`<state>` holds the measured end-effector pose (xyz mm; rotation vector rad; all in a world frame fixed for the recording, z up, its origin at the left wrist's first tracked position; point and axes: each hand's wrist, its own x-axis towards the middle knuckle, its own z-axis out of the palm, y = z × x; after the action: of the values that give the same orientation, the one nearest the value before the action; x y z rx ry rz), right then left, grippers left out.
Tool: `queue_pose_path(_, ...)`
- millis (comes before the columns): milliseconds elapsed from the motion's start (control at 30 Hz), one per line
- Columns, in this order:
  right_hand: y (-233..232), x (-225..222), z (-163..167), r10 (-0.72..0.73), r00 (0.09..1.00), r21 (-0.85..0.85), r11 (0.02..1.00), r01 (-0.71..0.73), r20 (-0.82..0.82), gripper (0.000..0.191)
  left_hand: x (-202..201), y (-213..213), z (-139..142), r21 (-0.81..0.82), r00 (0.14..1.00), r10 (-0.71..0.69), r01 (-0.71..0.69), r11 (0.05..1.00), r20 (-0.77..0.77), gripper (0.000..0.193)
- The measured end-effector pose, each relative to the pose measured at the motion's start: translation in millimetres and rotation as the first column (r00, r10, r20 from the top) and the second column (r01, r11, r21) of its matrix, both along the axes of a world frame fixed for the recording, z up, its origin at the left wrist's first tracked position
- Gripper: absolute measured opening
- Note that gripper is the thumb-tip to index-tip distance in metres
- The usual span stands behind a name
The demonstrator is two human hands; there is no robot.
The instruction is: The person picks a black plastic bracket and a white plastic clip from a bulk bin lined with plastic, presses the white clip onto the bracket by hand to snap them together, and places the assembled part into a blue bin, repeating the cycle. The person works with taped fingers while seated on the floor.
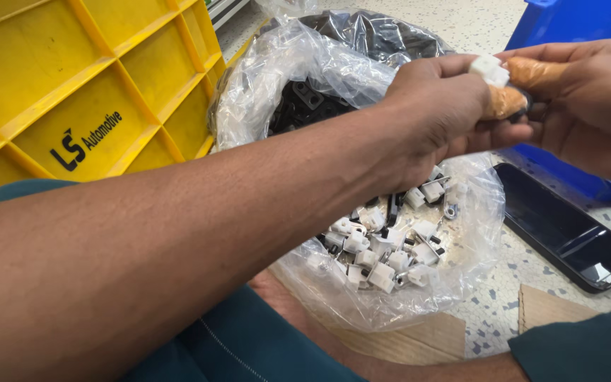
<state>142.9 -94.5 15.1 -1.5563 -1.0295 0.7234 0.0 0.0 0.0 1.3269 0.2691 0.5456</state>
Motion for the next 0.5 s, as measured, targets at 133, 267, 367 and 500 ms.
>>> queue_pose_path(133, -5.4, 5.7, 4.3, -0.006, 0.973, -0.051, 0.999, -0.006, -0.230, 0.043, -21.3, -8.6, 21.4, -0.009, 0.987, 0.149, -0.150, 0.989, -0.054, 0.068)
queue_pose_path(267, -9.2, -3.4, 4.0, 0.047, 0.991, -0.004, 0.999, -0.048, -0.124, 0.047, -32.3, -15.9, 29.0, 0.051, 0.981, 0.187, -0.185, 0.981, -0.046, 0.059)
queue_pose_path(367, -10.5, -11.0, 4.1, 0.029, 0.997, -0.058, 0.998, -0.033, -0.065, 0.042, -32.7, -20.7, 25.8, 0.113, 0.983, 0.177, -0.170, 0.979, -0.046, 0.048)
queue_pose_path(500, -10.0, -18.5, 8.2, 0.038, 0.996, 0.064, 0.997, -0.032, -0.083, 0.034, -30.7, -22.1, 23.0, 0.133, 0.985, 0.174, -0.171, 0.976, -0.010, 0.037)
